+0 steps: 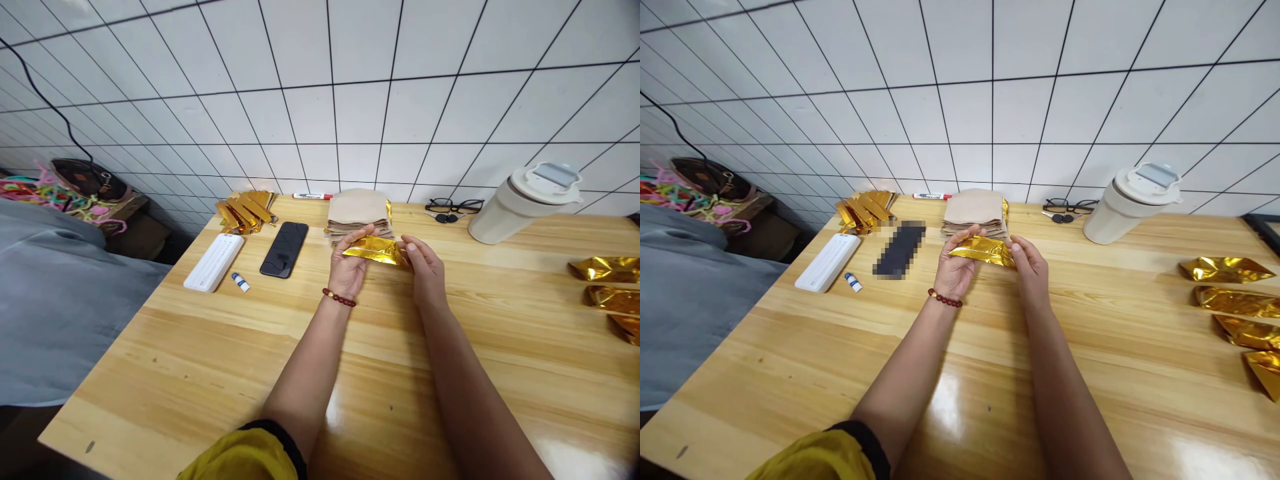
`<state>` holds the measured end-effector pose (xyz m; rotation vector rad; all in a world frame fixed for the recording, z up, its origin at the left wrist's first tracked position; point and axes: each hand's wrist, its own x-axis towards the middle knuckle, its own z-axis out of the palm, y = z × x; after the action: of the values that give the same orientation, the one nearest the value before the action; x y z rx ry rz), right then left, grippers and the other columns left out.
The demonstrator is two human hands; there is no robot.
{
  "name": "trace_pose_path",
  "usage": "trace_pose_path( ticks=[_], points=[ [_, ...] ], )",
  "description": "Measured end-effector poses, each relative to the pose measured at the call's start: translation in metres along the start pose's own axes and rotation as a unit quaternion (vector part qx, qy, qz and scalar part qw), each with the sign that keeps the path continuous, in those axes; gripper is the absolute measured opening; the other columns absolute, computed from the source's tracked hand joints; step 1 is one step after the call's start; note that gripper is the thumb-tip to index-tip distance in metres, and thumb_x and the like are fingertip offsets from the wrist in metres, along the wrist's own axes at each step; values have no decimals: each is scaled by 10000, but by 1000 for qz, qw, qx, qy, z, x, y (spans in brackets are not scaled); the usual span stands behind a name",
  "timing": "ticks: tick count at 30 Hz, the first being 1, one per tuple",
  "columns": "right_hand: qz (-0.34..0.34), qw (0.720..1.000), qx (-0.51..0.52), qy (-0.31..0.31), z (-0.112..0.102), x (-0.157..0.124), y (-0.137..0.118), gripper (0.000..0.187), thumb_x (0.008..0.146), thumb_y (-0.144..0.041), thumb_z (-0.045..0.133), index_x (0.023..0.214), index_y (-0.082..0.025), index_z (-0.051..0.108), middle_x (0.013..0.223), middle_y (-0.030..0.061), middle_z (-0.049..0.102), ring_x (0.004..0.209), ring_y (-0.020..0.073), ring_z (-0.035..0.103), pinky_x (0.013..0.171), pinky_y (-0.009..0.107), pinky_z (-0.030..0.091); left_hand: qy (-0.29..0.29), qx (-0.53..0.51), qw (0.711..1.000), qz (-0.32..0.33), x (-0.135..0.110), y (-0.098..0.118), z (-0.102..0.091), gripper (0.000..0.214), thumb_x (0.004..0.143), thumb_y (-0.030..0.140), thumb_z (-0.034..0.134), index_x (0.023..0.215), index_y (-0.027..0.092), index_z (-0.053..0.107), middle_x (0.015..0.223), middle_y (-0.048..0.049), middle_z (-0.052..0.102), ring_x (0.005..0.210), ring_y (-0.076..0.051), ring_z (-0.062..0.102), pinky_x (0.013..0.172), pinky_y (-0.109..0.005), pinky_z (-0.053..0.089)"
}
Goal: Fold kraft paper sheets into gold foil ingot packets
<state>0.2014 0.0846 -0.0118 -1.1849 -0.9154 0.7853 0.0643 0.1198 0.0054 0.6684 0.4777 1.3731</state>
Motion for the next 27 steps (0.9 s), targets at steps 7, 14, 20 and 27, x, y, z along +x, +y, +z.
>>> trace_pose_path(
  ticks=[7,14,20,27],
  points=[
    [47,997,41,-50,3,-1,3,323,666,-400,809,926,-224,735,818,15,715,729,175,640,737,367,557,-19,2,1000,-22,-2,0,0,349,485,100,832,787,239,726,1027,-34,737,1092,-257,644,950,-405,485],
    [48,996,49,-52,2,-3,-3,261,697,-347,747,925,-220,738,844,25,716,771,192,656,698,355,561,-18,-5,1000,-1,2,-4,-1,332,481,70,819,762,222,731,941,-23,750,982,-215,677,873,-340,510],
    [34,995,63,-73,0,-3,-7,274,747,-369,701,984,-236,731,975,40,725,920,230,667,821,391,553,-13,-16,1000,9,4,-5,-5,336,505,78,830,791,218,722,962,-29,740,999,-220,668,926,-373,487],
    [-106,983,-5,-147,-4,0,3,518,667,-340,839,1152,-301,661,1424,58,481,1243,250,525,1017,404,465,54,-34,998,18,8,-3,-8,359,518,59,769,833,215,696,957,-28,717,1052,-206,633,896,-327,476]
  ],
)
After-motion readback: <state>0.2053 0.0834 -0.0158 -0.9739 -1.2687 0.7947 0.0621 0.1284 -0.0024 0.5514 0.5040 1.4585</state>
